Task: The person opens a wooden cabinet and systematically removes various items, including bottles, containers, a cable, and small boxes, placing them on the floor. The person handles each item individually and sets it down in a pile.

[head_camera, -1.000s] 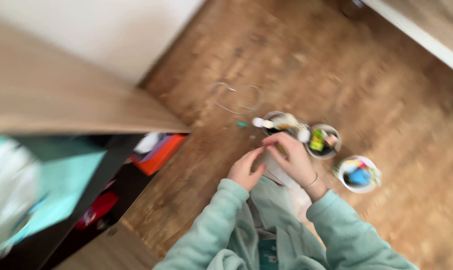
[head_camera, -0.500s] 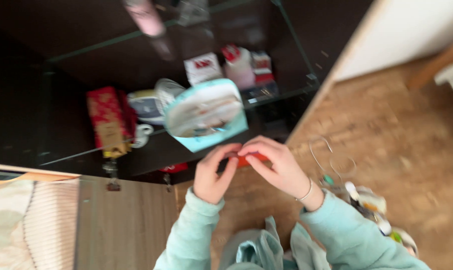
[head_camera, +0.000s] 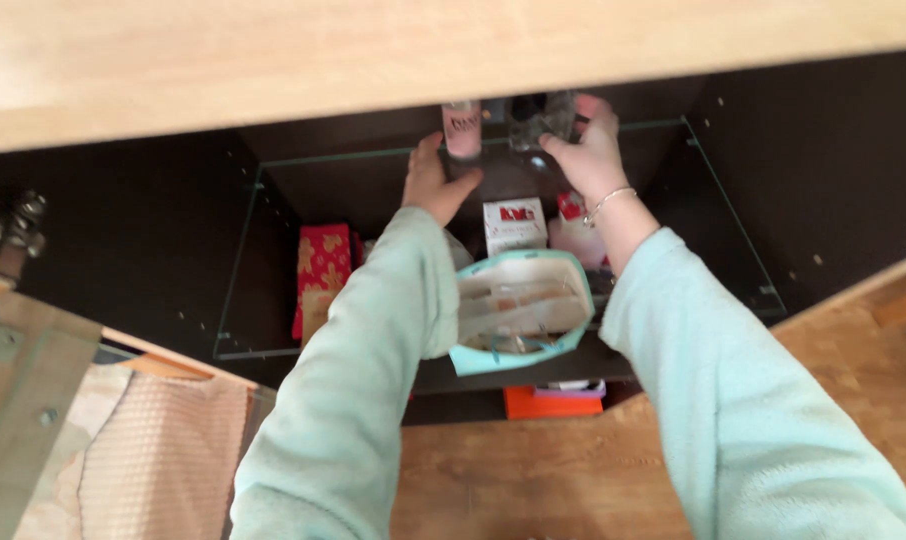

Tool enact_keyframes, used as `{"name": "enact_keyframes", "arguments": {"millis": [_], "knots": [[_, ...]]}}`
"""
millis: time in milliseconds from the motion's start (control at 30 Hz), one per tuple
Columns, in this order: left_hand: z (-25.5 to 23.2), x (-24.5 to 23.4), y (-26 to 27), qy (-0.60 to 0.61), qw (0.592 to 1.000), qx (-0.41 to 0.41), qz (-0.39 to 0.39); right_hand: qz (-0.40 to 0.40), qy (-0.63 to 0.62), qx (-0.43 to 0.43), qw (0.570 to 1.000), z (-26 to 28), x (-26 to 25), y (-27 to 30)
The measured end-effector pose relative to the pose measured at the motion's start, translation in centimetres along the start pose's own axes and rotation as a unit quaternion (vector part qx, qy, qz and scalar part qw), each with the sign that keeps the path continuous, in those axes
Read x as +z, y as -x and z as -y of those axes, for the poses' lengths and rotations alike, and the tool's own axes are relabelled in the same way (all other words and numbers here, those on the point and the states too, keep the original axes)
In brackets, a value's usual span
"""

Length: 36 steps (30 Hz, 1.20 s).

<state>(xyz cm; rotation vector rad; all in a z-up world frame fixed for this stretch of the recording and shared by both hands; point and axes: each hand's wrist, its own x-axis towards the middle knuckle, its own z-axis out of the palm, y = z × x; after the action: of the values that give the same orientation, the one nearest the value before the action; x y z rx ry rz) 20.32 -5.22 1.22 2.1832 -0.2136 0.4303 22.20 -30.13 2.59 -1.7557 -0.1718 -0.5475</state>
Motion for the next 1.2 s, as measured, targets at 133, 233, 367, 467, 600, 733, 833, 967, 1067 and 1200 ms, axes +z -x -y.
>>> {"name": "enact_keyframes", "arguments": {"millis": [133,233,367,467,600,733,833,967,1067,1200], "knots": [[1.9,3.0,-4.2,0.017,0.996,-0.087,0.016,-0.005,0.094,0.067,0.993,-4.4,0.5,-3.3],[3.1,4.3,-5.2,0.049,0.993,-0.094,0.045,0.014,0.055,0.058,0.997,-5.3,0.2,-4.0],[3.3,4.6,-4.8,0.073,0.993,-0.072,0.060,0.046,0.043,0.063,0.996,-4.2,-0.7,-3.2],[3.6,4.4,-4.4,0.089,0.992,-0.058,0.066,0.074,0.032,0.066,0.995,-3.0,-1.0,-2.4],[3.0,3.7,-3.8,0.099,0.991,-0.056,0.065,0.115,0.013,0.072,0.991,-2.5,-0.7,-1.6],[1.7,1.8,-1.6,0.096,0.993,-0.038,0.065,0.170,0.023,0.068,0.983,-1.0,-1.9,0.1],[0.1,-0.4,0.7,0.101,0.992,-0.028,0.068,0.211,0.020,0.060,0.975,2.4,-3.1,2.3],[-2.8,-2.6,6.3,0.168,0.980,-0.067,0.078,0.263,-0.001,0.090,0.961,5.1,-4.6,6.3],[-4.4,-3.3,9.9,0.133,0.985,-0.075,0.080,0.287,-0.017,0.095,0.953,7.5,-5.5,9.3],[-5.7,-4.0,13.1,0.123,0.986,-0.081,0.072,0.305,-0.002,0.075,0.949,8.2,-6.3,11.1]]}}
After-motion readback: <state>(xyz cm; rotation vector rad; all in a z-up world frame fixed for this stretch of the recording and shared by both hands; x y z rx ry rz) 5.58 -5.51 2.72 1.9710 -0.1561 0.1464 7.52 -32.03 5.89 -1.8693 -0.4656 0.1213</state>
